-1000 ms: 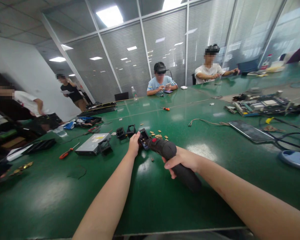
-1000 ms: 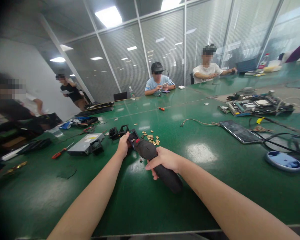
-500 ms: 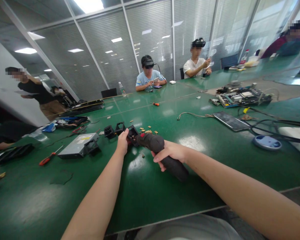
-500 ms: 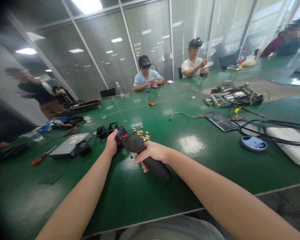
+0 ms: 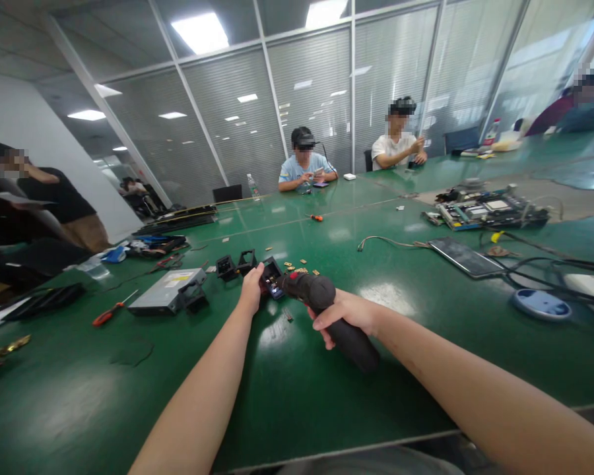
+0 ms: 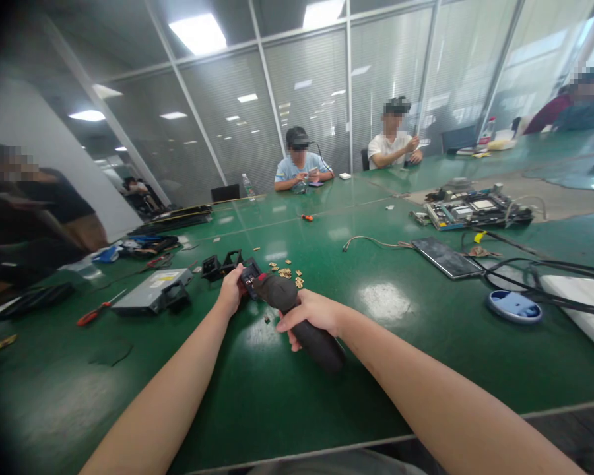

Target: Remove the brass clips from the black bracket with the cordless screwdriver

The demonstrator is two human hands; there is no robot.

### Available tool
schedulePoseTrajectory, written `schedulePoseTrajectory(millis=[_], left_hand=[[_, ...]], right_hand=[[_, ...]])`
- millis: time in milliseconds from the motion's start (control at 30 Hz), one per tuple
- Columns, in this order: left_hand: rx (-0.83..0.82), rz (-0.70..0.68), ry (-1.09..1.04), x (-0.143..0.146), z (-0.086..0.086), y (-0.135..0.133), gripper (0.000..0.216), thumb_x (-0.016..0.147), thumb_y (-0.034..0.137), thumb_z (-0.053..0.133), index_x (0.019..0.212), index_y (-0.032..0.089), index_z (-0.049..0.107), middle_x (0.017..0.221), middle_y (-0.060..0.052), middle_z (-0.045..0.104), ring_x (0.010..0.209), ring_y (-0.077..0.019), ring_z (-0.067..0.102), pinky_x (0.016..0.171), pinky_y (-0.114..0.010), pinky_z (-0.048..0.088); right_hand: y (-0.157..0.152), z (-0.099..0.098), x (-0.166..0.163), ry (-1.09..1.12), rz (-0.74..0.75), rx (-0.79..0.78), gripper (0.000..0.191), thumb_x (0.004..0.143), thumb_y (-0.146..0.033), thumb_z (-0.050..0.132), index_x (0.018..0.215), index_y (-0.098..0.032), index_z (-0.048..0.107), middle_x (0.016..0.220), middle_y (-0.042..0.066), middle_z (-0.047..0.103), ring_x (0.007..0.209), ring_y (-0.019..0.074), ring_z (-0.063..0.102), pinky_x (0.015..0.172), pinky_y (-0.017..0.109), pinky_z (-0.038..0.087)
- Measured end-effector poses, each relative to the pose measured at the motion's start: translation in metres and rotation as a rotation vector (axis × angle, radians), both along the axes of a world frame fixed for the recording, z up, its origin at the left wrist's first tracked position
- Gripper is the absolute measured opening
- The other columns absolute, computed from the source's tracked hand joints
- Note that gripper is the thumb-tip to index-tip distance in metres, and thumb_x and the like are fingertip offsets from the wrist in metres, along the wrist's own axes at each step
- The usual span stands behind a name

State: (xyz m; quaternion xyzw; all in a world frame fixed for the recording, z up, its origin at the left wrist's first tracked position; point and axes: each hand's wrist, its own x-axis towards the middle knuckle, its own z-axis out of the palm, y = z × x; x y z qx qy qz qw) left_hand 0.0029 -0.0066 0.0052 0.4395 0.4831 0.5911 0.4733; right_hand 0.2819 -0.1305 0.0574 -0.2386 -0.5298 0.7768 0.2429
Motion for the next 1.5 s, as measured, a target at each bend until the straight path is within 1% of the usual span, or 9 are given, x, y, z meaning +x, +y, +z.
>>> schedulePoseTrajectory(millis=[100,300,533,733,967,1133,1300,1500], left_hand=[[0.005,0.004,-0.002,-0.0003,0.0003,-0.0004,0.055,0.071,0.067,0.076,0.092,0.017,0.066,0.074,-0.003,0.070,0.062,-0.0186,0.067,0.057,-0.030,0.053],[-0.003,0.017,-0.012,0.0007,0.0016,-0.0020,0.057,0.069,0.068,0.077,0.091,0.018,0.064,0.072,-0.001,0.069,0.059,-0.0180,0.067,0.054,-0.028,0.049],[-0.013,0.007,-0.007,-0.0013,-0.0007,-0.0010,0.056,0.071,0.069,0.076,0.092,0.019,0.063,0.073,-0.001,0.069,0.059,-0.0178,0.067,0.053,-0.028,0.050],[0.004,-0.008,-0.010,-0.0024,-0.0037,0.0018,0.056,0.071,0.069,0.076,0.093,0.018,0.065,0.078,-0.003,0.071,0.066,-0.0200,0.070,0.060,-0.031,0.054],[0.019,-0.009,0.002,-0.0039,-0.0061,0.0031,0.056,0.072,0.070,0.075,0.091,0.019,0.062,0.072,-0.001,0.067,0.060,-0.0174,0.066,0.056,-0.029,0.052],[0.027,-0.002,0.021,-0.0036,-0.0060,0.0024,0.055,0.073,0.070,0.074,0.091,0.019,0.062,0.074,-0.001,0.068,0.061,-0.0171,0.066,0.056,-0.028,0.052],[0.025,0.000,0.033,-0.0035,-0.0058,0.0013,0.056,0.073,0.071,0.074,0.091,0.019,0.063,0.072,0.000,0.067,0.058,-0.0168,0.065,0.053,-0.027,0.050],[0.019,0.004,0.026,-0.0040,-0.0072,0.0028,0.057,0.070,0.071,0.076,0.090,0.018,0.065,0.076,-0.003,0.070,0.062,-0.0183,0.068,0.056,-0.028,0.051]], right_hand=[[0.0009,-0.0022,0.0002,-0.002,0.002,-0.002,0.029,0.063,-0.023,0.082,0.083,-0.017,0.062,0.056,0.001,0.068,0.044,0.0185,0.064,0.048,0.029,0.056],[0.0017,-0.0067,-0.0003,0.004,0.012,0.007,0.028,0.064,-0.024,0.082,0.082,-0.016,0.062,0.055,0.003,0.069,0.047,0.0203,0.067,0.050,0.030,0.058],[0.0008,-0.0081,-0.0014,0.001,0.011,0.012,0.030,0.064,-0.024,0.082,0.086,-0.016,0.062,0.055,0.002,0.069,0.046,0.0197,0.066,0.051,0.031,0.059],[0.0009,-0.0070,-0.0005,-0.005,0.011,0.013,0.029,0.064,-0.025,0.081,0.085,-0.016,0.063,0.055,0.003,0.070,0.047,0.0202,0.067,0.048,0.028,0.057],[-0.0017,-0.0040,-0.0004,-0.005,0.000,0.015,0.030,0.064,-0.025,0.081,0.085,-0.016,0.063,0.055,0.002,0.069,0.047,0.0191,0.066,0.049,0.028,0.057],[0.0000,-0.0043,-0.0006,-0.013,-0.006,0.010,0.030,0.065,-0.025,0.082,0.086,-0.015,0.063,0.057,0.002,0.069,0.049,0.0197,0.067,0.050,0.030,0.058],[0.0006,-0.0041,-0.0005,-0.012,-0.015,0.011,0.028,0.066,-0.026,0.083,0.085,-0.015,0.064,0.057,0.001,0.069,0.048,0.0183,0.066,0.047,0.026,0.056],[-0.0016,-0.0013,0.0003,-0.019,-0.014,0.032,0.027,0.067,-0.025,0.082,0.085,-0.015,0.064,0.058,0.002,0.069,0.048,0.0184,0.066,0.049,0.028,0.057]])
